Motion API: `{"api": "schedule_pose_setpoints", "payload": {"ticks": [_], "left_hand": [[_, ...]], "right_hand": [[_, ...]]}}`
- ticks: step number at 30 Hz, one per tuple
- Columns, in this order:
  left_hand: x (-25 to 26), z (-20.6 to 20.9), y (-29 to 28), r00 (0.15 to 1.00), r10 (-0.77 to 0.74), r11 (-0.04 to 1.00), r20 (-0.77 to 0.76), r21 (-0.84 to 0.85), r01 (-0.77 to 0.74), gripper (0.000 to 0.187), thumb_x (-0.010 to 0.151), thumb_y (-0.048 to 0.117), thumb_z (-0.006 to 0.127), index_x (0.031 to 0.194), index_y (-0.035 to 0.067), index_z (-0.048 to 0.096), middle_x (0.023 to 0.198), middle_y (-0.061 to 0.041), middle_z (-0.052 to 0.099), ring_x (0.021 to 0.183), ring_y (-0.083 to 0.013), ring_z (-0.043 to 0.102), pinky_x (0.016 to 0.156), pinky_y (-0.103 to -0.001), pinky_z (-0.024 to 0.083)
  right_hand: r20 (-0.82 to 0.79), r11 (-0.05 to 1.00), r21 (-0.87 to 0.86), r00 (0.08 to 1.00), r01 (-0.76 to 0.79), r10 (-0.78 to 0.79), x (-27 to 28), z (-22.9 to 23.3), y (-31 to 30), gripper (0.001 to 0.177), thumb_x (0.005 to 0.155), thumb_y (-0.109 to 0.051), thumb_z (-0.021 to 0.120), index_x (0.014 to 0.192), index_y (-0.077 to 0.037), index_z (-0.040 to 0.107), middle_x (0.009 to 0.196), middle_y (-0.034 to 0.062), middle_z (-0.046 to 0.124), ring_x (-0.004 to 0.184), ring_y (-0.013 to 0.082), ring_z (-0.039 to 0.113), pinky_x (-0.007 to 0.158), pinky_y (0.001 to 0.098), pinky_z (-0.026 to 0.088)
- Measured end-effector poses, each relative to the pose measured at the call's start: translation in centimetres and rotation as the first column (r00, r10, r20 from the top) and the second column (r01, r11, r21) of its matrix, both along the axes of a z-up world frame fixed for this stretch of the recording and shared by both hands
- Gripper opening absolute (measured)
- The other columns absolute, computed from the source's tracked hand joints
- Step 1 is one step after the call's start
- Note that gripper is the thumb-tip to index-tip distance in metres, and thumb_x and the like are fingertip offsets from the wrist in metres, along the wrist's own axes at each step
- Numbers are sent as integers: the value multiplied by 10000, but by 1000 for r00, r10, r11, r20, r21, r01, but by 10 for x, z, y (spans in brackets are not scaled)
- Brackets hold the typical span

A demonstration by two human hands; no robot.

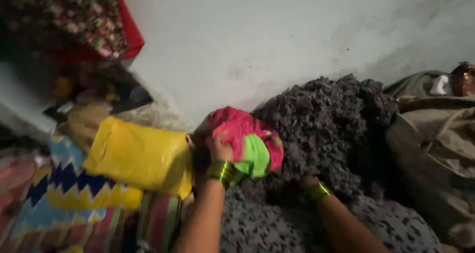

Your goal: The person puts dark fibrous material into a pink and green bag by hand.

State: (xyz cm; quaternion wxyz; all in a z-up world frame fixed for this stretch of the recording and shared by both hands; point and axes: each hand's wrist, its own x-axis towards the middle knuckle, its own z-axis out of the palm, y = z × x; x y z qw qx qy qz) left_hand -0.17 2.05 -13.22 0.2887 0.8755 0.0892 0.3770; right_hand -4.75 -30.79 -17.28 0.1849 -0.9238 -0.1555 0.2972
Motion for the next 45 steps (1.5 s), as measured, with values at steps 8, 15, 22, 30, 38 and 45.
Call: {"api": "schedule_pose_setpoints", "payload": {"ticks": [8, 15, 22, 30, 38, 45], "left_hand": [[24, 61, 15, 996, 91, 995, 23, 33, -92, 234, 751, 135, 753, 978, 81, 745, 1050, -191, 728, 1044, -365, 667, 966, -444, 520], [42, 74, 45, 1000, -17, 916, -17, -401, 9, 445, 755, -22, 548, 1154, 65, 726, 1119, -124, 720, 1035, -257, 694, 969, -365, 552], [43, 93, 60, 951, -264, 535, 161, -796, 283, 550, 868, -95, 434, 1378, 56, 576, 1208, -126, 661, 1062, -225, 670, 952, -374, 574], [7, 142, 56, 844, -370, 203, 388, -853, 480, 576, 934, -69, 428, 1487, 86, 471, 1152, -91, 632, 1022, -199, 657, 929, -386, 579], [21, 132, 79, 724, -368, 119, 583, -743, 659, 673, 909, -113, 396, 1561, 51, 419, 1178, -73, 588, 1045, -184, 611, 976, -385, 560], [15, 109, 62, 815, -382, 245, 436, -803, 544, 512, 983, 5, 473, 1491, 63, 487, 1258, -40, 600, 1142, -160, 596, 1033, -340, 498]], "right_hand": [[295, 995, -50, 953, 91, -72, -18, 8, -10, 361, 892, -249, 673, 1252, -271, 682, 1440, 97, 498, 1387, 377, 430, 1032, 515, 479], [561, 960, -53, 786, -276, 257, -14, -30, -16, 264, 1033, -263, 505, 1129, -117, 703, 1288, 100, 579, 1210, 309, 583, 1028, 465, 492], [532, 869, -49, 723, -492, 440, -13, -58, 32, 413, 950, -179, 481, 1346, -131, 590, 1471, 87, 445, 1404, 291, 374, 1135, 543, 299], [502, 766, 37, 675, -642, 541, 6, -111, 168, 451, 1029, -291, 438, 1455, -148, 484, 1633, 70, 316, 1512, 288, 241, 1229, 555, 157], [271, 836, -82, 795, -543, 543, 11, -100, 236, 684, 863, -249, 556, 1515, -162, 368, 1579, 64, 327, 1499, 328, 211, 1149, 670, 101], [377, 844, -180, 757, -505, 534, 49, -220, 140, 324, 911, -252, 541, 1194, -111, 612, 1238, 128, 590, 1134, 322, 529, 848, 519, 425]]}}
